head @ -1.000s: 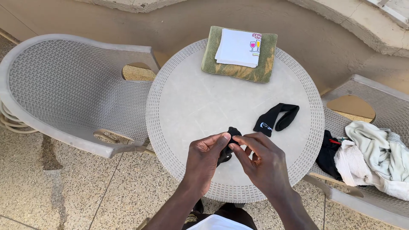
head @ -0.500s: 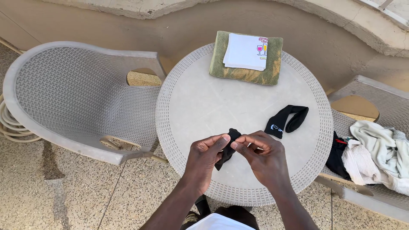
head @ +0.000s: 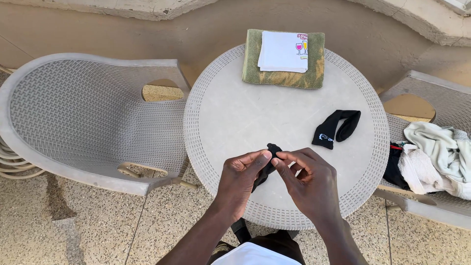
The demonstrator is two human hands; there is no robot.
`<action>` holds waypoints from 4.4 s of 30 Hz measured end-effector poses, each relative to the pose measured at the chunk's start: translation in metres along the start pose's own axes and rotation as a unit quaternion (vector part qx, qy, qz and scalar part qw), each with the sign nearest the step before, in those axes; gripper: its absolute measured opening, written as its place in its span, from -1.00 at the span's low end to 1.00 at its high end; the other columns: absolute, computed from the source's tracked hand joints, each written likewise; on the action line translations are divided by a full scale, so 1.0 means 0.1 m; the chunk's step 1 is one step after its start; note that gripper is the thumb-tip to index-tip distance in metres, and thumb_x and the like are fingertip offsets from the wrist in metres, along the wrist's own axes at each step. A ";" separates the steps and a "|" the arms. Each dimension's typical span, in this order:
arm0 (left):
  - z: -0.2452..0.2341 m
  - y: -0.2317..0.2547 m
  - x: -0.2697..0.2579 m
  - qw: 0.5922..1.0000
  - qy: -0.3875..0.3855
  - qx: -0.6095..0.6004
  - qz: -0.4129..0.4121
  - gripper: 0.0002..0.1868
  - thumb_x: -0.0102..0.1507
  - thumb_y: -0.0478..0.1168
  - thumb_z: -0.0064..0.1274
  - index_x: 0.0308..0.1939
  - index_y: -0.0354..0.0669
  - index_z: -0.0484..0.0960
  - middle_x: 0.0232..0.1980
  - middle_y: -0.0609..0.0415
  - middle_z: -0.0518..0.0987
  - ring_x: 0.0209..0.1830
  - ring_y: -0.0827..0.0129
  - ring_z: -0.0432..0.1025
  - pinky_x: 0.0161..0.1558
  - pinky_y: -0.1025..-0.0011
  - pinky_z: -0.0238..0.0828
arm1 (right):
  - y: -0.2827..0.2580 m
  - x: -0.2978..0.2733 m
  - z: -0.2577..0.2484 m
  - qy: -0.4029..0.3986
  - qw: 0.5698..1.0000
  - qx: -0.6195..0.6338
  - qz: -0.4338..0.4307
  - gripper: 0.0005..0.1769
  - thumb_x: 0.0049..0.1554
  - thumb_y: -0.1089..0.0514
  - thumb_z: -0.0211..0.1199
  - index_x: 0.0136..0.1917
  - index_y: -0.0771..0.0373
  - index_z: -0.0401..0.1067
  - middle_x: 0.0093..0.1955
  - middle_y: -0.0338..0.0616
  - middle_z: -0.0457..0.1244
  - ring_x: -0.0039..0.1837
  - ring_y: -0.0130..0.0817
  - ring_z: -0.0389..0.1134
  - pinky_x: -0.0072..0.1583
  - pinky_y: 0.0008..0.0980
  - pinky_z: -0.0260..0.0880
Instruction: Folding a pair of black socks on an outdoor table.
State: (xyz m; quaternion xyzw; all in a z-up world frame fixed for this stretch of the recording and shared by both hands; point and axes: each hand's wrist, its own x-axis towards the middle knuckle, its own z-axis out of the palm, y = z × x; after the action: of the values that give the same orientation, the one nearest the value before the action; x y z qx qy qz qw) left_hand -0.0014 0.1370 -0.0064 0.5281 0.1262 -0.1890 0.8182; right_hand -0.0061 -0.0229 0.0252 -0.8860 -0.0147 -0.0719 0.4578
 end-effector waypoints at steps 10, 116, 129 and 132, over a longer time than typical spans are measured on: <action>-0.07 0.05 0.00 1.000 -0.016 0.005 -0.027 -0.58 0.28 -0.02 0.15 0.05 -0.26 0.75 -0.28 0.18 0.69 -0.29 0.60 0.48 -0.11 0.54 0.44 | 0.07 -0.10 0.11 0.006 0.999 0.048 0.006 -0.84 0.05 0.22 0.41 -0.05 0.23 0.64 -0.13 -0.20 0.45 -0.26 -0.57 0.45 -0.39 -0.55 0.38; 0.79 -0.39 0.21 0.962 0.200 -0.121 0.141 -0.58 0.42 0.06 -0.14 -0.12 -0.24 0.60 -0.31 0.27 0.54 -0.34 0.67 0.34 -0.24 0.58 0.40 | 0.62 0.28 -0.05 0.023 0.959 0.281 0.022 -0.66 0.36 0.15 0.06 0.36 0.27 0.23 -0.01 -0.18 0.24 -0.24 -0.66 0.20 -0.31 -0.59 0.21; 0.13 -0.24 -0.04 0.982 0.167 -0.021 0.091 -0.55 0.44 0.05 -0.08 -0.25 -0.25 0.68 -0.51 0.33 0.31 -0.53 0.68 0.06 -0.52 0.55 0.02 | 0.18 0.03 0.03 -0.024 0.997 0.028 -0.075 -0.77 0.13 0.14 0.38 0.05 0.22 0.60 -0.11 -0.21 0.44 -0.34 -0.59 0.37 -0.38 -0.56 0.31; 0.10 -0.23 -0.12 0.984 0.108 0.007 0.138 -0.63 0.44 -0.05 -0.09 -0.10 -0.26 0.70 -0.34 0.30 0.58 -0.35 0.76 0.35 -0.25 0.63 0.40 | 0.12 -0.01 0.20 -0.008 0.987 0.006 -0.161 -0.75 0.10 0.15 0.38 0.05 0.26 0.60 -0.08 -0.14 0.42 -0.26 -0.59 0.42 -0.42 -0.56 0.30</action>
State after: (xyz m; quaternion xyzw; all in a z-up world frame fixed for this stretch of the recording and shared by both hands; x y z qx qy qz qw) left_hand -0.0225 0.1218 -0.0163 0.5635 0.1382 -0.0169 0.8143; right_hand -0.0042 -0.0134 0.0044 -0.8698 -0.1611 -0.1378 0.4455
